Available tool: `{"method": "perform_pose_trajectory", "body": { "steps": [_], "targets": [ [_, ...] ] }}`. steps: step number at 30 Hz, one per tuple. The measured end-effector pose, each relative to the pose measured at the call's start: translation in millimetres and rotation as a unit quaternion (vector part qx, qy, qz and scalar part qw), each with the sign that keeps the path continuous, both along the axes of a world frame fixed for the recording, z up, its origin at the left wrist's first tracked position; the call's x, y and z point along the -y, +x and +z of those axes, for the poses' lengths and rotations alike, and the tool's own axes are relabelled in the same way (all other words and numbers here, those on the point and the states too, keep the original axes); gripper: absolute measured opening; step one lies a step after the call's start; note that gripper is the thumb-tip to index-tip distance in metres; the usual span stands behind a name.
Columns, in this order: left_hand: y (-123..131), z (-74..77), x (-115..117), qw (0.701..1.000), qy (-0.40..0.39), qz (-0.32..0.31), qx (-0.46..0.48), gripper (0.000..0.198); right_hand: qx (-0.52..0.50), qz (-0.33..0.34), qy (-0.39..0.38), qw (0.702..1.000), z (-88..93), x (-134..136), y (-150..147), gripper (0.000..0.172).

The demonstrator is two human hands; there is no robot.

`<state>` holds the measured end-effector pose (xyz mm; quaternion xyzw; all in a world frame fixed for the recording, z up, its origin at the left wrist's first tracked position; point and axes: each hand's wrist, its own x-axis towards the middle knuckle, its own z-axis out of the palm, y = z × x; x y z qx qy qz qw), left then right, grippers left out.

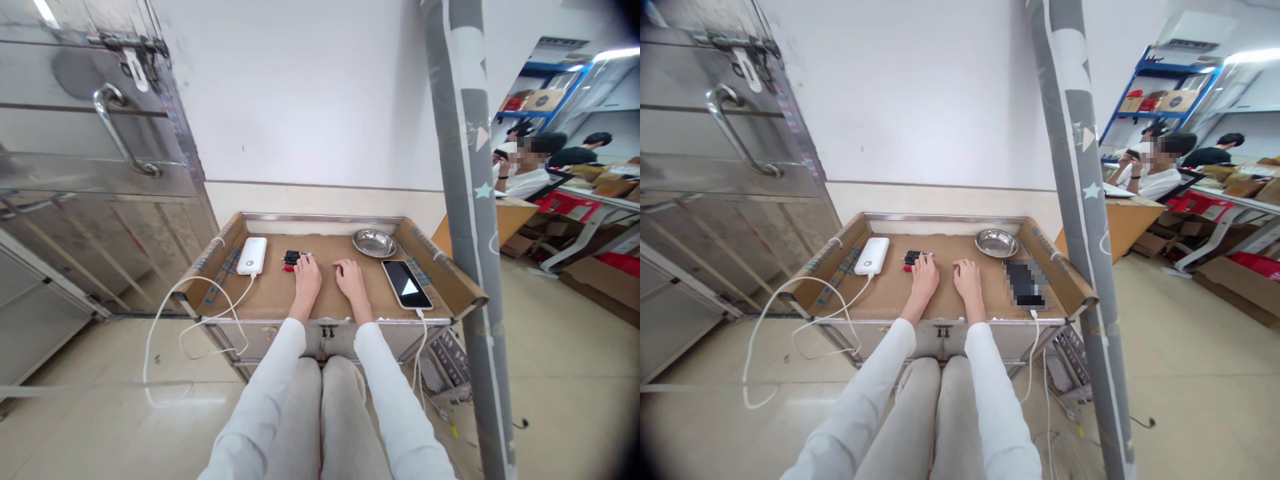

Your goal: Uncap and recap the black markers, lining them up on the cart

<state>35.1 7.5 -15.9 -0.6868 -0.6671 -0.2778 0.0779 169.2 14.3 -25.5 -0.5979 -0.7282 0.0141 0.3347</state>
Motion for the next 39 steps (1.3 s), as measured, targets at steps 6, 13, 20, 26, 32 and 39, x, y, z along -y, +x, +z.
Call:
{"method": "perform_pose_trajectory", "body": {
  "steps": [6,13,20,26,32,39],
  "targets": [
    [-3,-1.3,-5,0.993,0.001,-0.103,0.059,0.024,0.013,-0.003,-0.006,1.000,3.2,2,-1,0.028],
    [-4,1.1,-3,0.991,0.008,-0.118,0.064,0.026,0.018,-0.006,-0.012,1.000,2.7,1,-1,0.029],
    [-2,1.5,1,0.994,-0.053,-0.092,-0.012,0.022,0.020,-0.002,-0.016,1.000,3.7,1,-1,0.028],
    [-2,-0.8,-4,0.985,-0.044,-0.158,0.056,0.024,0.017,0.045,-0.016,0.999,5.0,0,-3,0.027],
    [-4,-3.6,-9,0.957,-0.022,-0.241,0.160,0.023,0.017,0.070,-0.018,0.997,3.9,-2,-3,0.025],
    [-5,1.1,-7,0.949,0.004,-0.234,0.210,0.019,0.015,0.059,0.010,0.998,5.8,1,-2,0.024]
  ]
}}
